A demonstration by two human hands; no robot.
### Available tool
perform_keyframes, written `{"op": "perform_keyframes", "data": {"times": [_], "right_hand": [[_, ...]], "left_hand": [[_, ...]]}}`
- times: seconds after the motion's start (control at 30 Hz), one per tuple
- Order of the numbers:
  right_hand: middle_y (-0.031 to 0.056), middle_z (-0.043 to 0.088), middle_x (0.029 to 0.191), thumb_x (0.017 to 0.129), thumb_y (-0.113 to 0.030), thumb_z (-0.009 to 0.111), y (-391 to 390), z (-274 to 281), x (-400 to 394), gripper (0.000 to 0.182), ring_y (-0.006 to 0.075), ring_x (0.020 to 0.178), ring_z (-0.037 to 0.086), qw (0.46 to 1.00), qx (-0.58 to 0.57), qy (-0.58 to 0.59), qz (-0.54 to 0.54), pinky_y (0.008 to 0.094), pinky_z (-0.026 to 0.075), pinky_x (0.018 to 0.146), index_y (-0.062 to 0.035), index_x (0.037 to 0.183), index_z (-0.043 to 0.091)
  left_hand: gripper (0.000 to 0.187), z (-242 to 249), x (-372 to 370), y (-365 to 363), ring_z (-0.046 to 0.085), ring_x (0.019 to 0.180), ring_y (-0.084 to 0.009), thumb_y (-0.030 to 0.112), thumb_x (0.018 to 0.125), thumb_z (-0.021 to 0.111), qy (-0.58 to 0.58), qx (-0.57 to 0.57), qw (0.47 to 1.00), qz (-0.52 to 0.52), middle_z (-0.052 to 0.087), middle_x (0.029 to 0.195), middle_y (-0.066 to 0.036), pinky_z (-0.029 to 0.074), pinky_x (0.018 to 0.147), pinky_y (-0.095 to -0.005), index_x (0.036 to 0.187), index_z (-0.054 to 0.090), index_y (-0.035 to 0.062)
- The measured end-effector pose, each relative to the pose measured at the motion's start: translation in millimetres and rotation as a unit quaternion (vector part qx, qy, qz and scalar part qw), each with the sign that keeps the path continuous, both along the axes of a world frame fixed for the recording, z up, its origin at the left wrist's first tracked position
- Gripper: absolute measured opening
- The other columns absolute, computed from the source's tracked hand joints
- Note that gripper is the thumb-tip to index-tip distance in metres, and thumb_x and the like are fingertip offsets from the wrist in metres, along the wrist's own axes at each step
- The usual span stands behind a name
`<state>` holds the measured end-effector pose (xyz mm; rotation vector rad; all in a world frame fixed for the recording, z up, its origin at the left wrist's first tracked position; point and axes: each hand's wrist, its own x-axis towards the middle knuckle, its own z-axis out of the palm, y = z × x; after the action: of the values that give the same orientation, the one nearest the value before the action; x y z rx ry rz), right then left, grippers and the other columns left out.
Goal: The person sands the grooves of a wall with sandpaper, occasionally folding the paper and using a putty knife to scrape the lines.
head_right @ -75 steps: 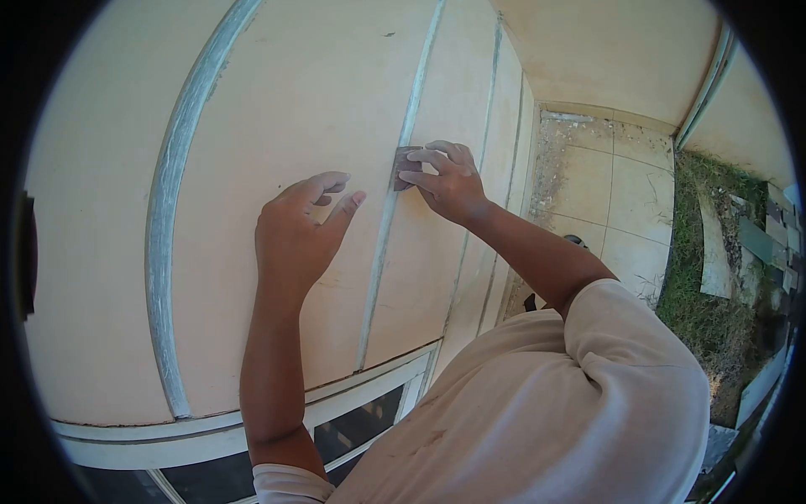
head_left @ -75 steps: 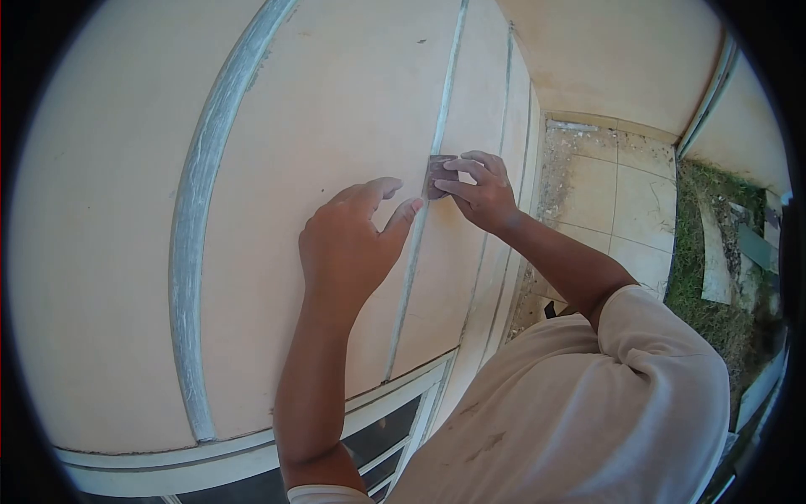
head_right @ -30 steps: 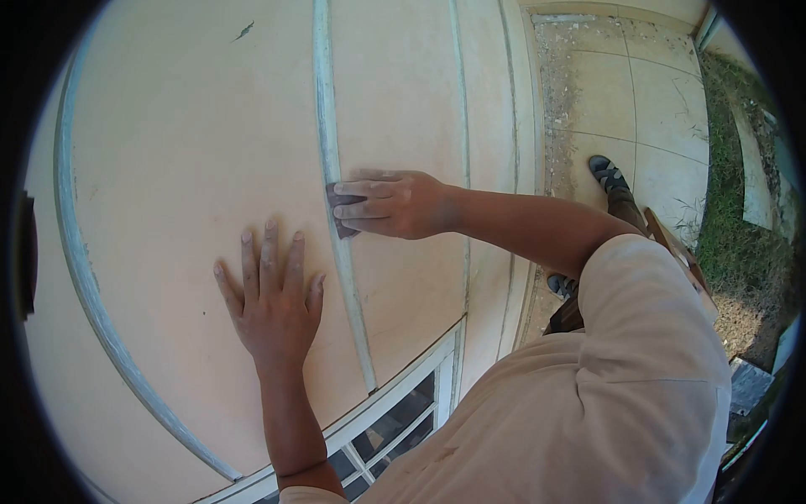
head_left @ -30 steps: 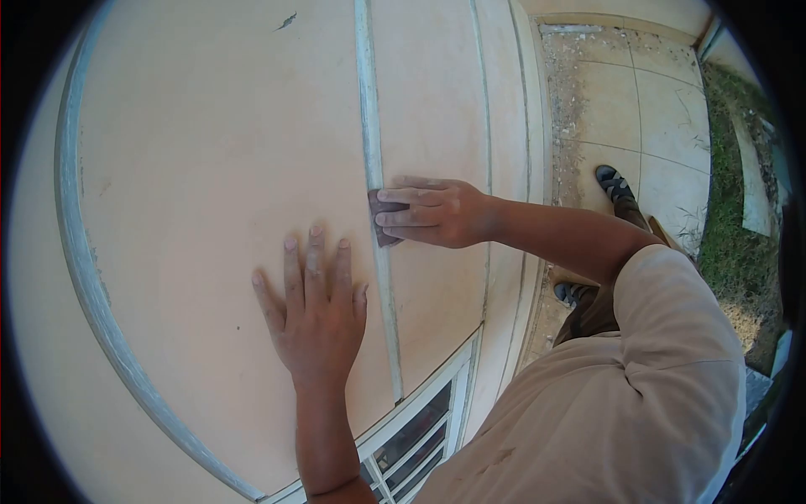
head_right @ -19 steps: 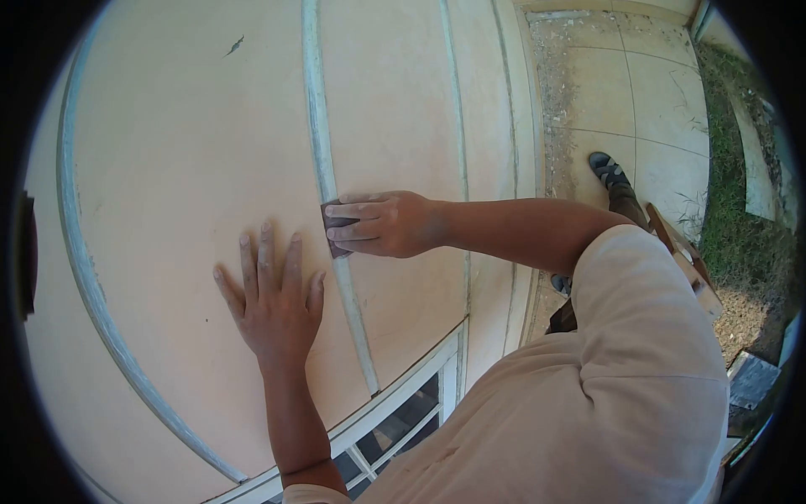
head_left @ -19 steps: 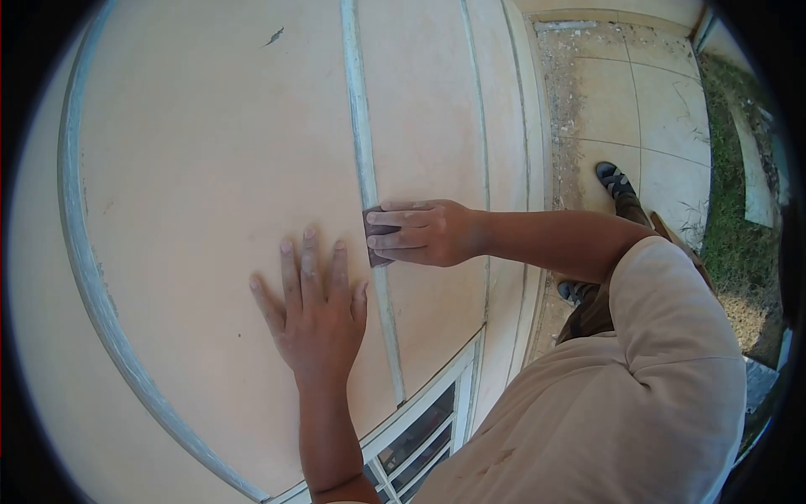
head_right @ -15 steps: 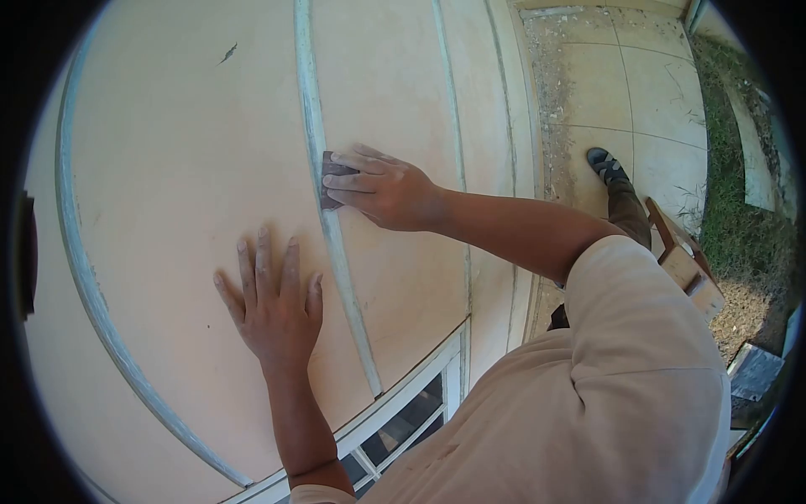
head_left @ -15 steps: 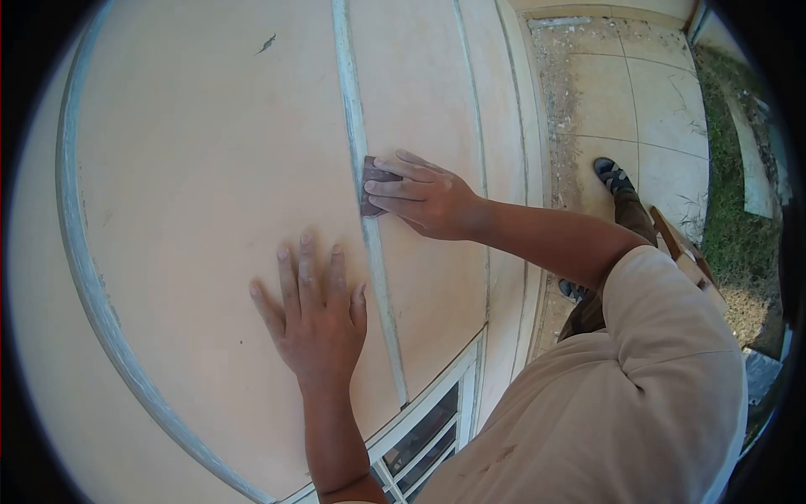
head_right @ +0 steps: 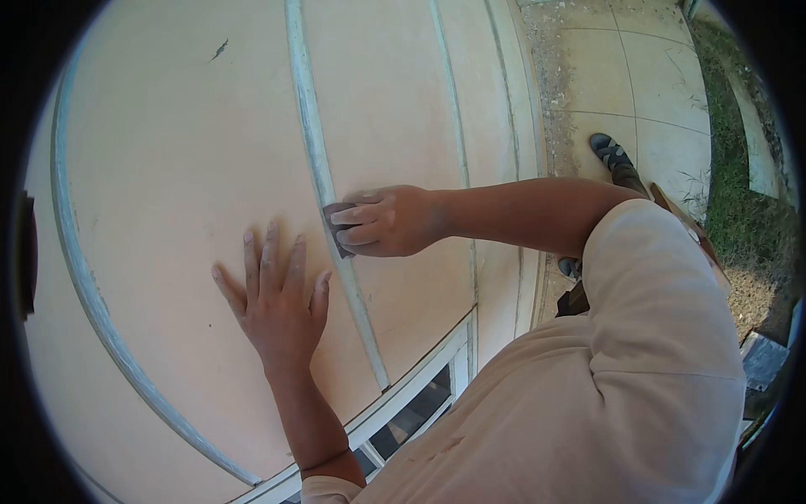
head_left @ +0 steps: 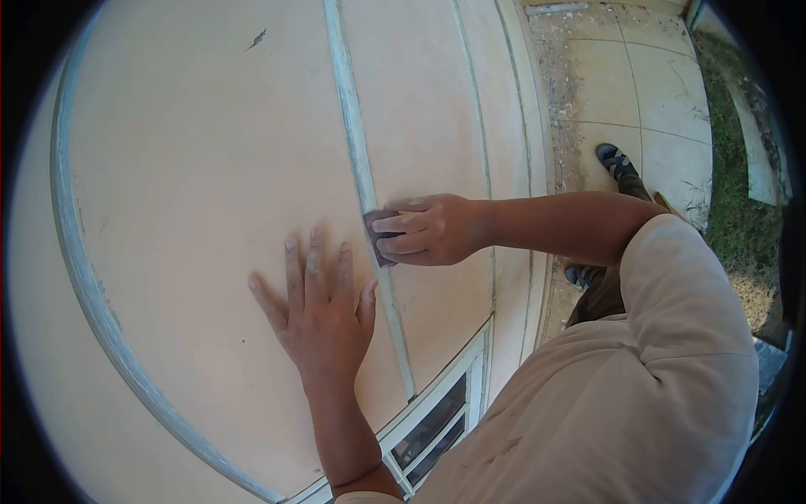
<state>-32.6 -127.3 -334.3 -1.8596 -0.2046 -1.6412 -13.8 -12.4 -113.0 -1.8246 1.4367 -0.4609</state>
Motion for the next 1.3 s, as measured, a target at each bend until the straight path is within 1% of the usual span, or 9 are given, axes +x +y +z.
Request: {"op": "perform_keyframes", "data": {"times": [0.23,0.3,0.43,0.57,0.63,0.77,0.83,0.9,1.3], "right_hand": [[-0.0014,0.062,0.101,0.079,-0.018,0.072,-11.1,6.6,-5.2,0.012,0.0210,0.110,0.059,0.997,-0.071,0.038,0.015,0.0391,0.053,0.096,-0.0090,0.087,0.070],[-0.0026,0.062,0.100,0.079,-0.018,0.071,-26.3,10.8,-5.3,0.010,0.0201,0.110,0.059,0.991,-0.014,0.087,-0.096,0.0403,0.052,0.096,-0.0107,0.085,0.070],[-0.0033,0.062,0.100,0.081,-0.022,0.071,-10.5,9.1,-0.1,0.009,0.0186,0.115,0.056,0.996,-0.083,0.034,0.009,0.0475,0.049,0.094,-0.0139,0.084,0.071],[-0.0058,0.063,0.102,0.085,-0.024,0.069,-26.8,8.1,-3.0,0.009,0.0175,0.115,0.058,0.983,-0.017,0.119,-0.142,0.0459,0.048,0.096,-0.0169,0.089,0.071],[-0.0062,0.063,0.103,0.085,-0.023,0.069,-13.1,6.4,-5.7,0.009,0.0180,0.118,0.055,0.993,-0.098,0.062,-0.009,0.0483,0.046,0.095,-0.0176,0.091,0.071],[-0.0061,0.062,0.100,0.087,-0.020,0.065,-29.2,15.9,-5.9,0.008,0.0173,0.118,0.054,0.975,-0.006,0.168,-0.148,0.0494,0.046,0.096,-0.0192,0.092,0.071],[-0.0075,0.062,0.103,0.088,-0.020,0.063,-19.0,10.2,-6.0,0.011,0.0177,0.121,0.050,0.991,-0.107,0.085,-0.012,0.0536,0.042,0.098,-0.0190,0.094,0.072],[-0.0083,0.062,0.105,0.088,-0.022,0.064,-25.1,7.2,-8.3,0.011,0.0167,0.122,0.049,0.986,-0.070,0.120,-0.091,0.0547,0.041,0.099,-0.0215,0.095,0.072],[-0.0104,0.064,0.107,0.083,-0.019,0.069,-26.6,-0.2,-0.2,0.011,0.0172,0.116,0.054,0.988,-0.098,0.071,-0.093,0.0466,0.048,0.091,-0.0207,0.094,0.071]], "left_hand": [[0.042,1.1,-0.7,-4.2,0.038,0.141,-0.0235,0.047,0.085,0.066,0.016,0.001,1.000,0.005,0.052,0.143,0.000,0.007,0.118,-0.0627,0.120,0.068,0.0239],[0.042,3.8,-0.4,-4.7,0.038,0.141,-0.0231,0.047,0.085,0.066,0.021,0.004,1.000,0.006,0.052,0.143,0.000,0.007,0.118,-0.0626,0.120,0.068,0.0244],[0.042,4.0,-2.4,-6.5,0.038,0.141,-0.0225,0.048,0.084,0.066,0.025,0.007,1.000,0.014,0.052,0.143,0.000,0.006,0.118,-0.0628,0.120,0.068,0.0255],[0.044,3.7,-2.5,-5.3,0.038,0.141,-0.0224,0.049,0.083,0.068,0.024,0.001,1.000,0.016,0.052,0.143,0.001,0.007,0.118,-0.0633,0.120,0.068,0.0258],[0.044,5.2,-3.1,-7.3,0.038,0.140,-0.0224,0.049,0.083,0.069,0.026,0.010,0.999,0.015,0.052,0.143,0.001,0.008,0.118,-0.0634,0.120,0.068,0.0263],[0.044,4.2,-2.3,-5.2,0.039,0.140,-0.0223,0.049,0.082,0.069,0.023,0.003,1.000,0.016,0.051,0.144,0.001,0.008,0.117,-0.0635,0.120,0.068,0.0265],[0.045,5.9,-4.2,-6.9,0.039,0.140,-0.0224,0.049,0.082,0.069,0.033,0.011,0.999,0.022,0.051,0.144,0.001,0.009,0.117,-0.0634,0.121,0.068,0.0261],[0.045,6.4,-2.8,-5.9,0.039,0.140,-0.0224,0.049,0.082,0.069,0.036,0.011,0.999,0.016,0.051,0.143,0.001,0.009,0.117,-0.0634,0.121,0.067,0.0260],[0.046,4.2,-3.4,-7.3,0.039,0.140,-0.0226,0.048,0.081,0.070,0.042,0.001,0.999,0.016,0.051,0.143,0.000,0.010,0.117,-0.0643,0.121,0.067,0.0255]]}}
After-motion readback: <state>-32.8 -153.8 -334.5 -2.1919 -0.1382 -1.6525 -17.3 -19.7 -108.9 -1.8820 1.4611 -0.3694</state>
